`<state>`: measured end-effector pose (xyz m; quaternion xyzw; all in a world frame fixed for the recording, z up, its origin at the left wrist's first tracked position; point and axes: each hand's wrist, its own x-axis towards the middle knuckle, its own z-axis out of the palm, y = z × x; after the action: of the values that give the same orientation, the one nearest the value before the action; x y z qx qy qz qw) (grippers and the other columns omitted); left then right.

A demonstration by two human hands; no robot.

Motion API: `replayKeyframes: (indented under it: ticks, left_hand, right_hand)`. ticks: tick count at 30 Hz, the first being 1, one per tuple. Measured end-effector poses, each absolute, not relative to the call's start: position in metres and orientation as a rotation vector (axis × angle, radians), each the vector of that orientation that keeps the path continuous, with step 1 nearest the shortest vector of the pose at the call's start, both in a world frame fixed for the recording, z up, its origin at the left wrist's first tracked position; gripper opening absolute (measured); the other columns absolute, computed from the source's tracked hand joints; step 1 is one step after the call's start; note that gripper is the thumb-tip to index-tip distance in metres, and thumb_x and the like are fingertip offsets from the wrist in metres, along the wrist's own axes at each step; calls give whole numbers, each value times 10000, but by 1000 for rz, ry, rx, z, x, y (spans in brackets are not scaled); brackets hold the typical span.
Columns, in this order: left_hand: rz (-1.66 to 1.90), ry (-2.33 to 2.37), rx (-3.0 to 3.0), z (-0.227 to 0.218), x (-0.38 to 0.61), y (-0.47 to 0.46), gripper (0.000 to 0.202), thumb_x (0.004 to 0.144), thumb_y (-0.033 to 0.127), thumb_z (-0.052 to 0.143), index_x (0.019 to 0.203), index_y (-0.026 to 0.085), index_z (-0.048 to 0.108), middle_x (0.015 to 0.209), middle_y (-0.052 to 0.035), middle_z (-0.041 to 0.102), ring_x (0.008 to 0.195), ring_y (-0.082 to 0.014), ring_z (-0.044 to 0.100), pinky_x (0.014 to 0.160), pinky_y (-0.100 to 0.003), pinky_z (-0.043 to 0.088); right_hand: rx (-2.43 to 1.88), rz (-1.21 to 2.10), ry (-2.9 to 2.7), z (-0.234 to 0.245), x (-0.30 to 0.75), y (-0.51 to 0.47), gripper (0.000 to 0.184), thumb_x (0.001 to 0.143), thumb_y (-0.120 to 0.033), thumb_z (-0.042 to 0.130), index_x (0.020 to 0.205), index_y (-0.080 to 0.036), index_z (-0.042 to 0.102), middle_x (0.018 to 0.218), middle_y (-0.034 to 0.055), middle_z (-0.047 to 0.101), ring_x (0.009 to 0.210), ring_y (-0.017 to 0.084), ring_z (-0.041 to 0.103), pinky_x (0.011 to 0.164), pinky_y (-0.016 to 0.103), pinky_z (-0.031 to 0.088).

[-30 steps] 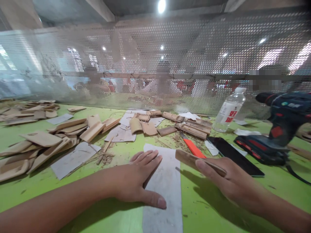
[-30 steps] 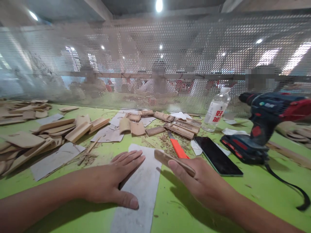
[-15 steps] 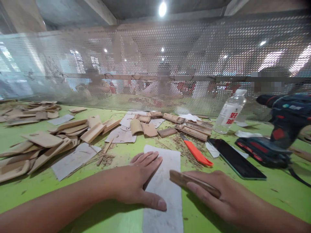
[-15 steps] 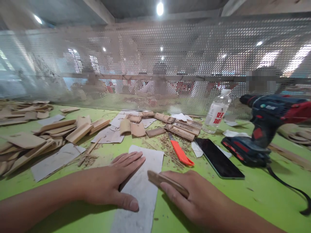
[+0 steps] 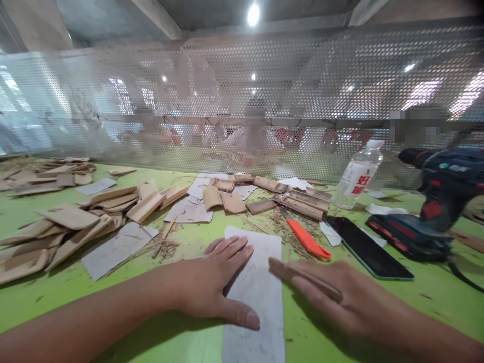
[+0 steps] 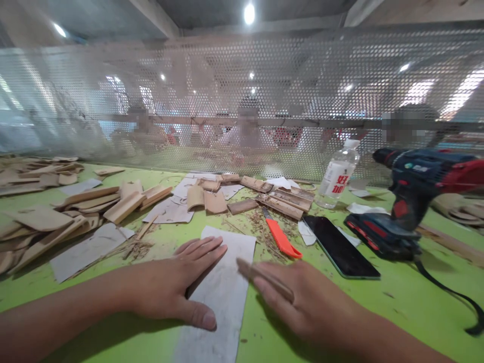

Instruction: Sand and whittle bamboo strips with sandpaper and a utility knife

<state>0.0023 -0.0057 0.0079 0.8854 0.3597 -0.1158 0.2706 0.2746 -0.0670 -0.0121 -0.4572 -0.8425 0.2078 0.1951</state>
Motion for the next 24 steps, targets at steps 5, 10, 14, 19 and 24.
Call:
replayKeyframes:
  ticks: [5,10,14,19,24]
  left_hand:
    - [-309,972,2378,7,2,-6,1252,799,906,523,1655,146,15,1688,-133,-77,1563,-370,-49,1251,-556,143]
    - [-321,978,2376,7,2,-5,1261,790,906,537,1656,151,18,1688,-128,-94,1560,-374,-59,1258,-545,128]
    - [-305,964,2385,6,2,-4,1254,800,897,538,1657,135,31,1686,-147,-71,1561,-374,-52,1252,-564,137]
    - [-280,920,2395,4,0,-3,1250,805,875,564,1655,128,34,1671,-155,-99,1556,-377,-66,1249,-584,111]
    - [-277,957,2379,4,1,-3,1267,784,866,606,1660,141,45,1674,-156,-90,1549,-403,-58,1245,-596,141]
  right_hand:
    - [-1336,682,-2405,-14,279,-63,392,1058,-458,420,1078,-231,738,825,29,731,679,182,644,633,274,505]
    - [-1295,677,-2395,-13,276,-64,413,1050,-456,430,1335,-286,674,948,39,777,752,198,691,686,277,536]
    - [-1250,667,-2441,-11,272,-69,413,1055,-446,417,1324,-294,692,930,39,788,717,189,701,670,267,545]
    - [-1238,596,-2466,-11,269,-73,385,1057,-444,425,1285,-305,703,898,29,785,696,181,689,637,257,530]
    - [-1290,506,-2496,-11,270,-70,402,1078,-415,362,1247,-266,696,858,27,746,650,166,657,617,257,496]
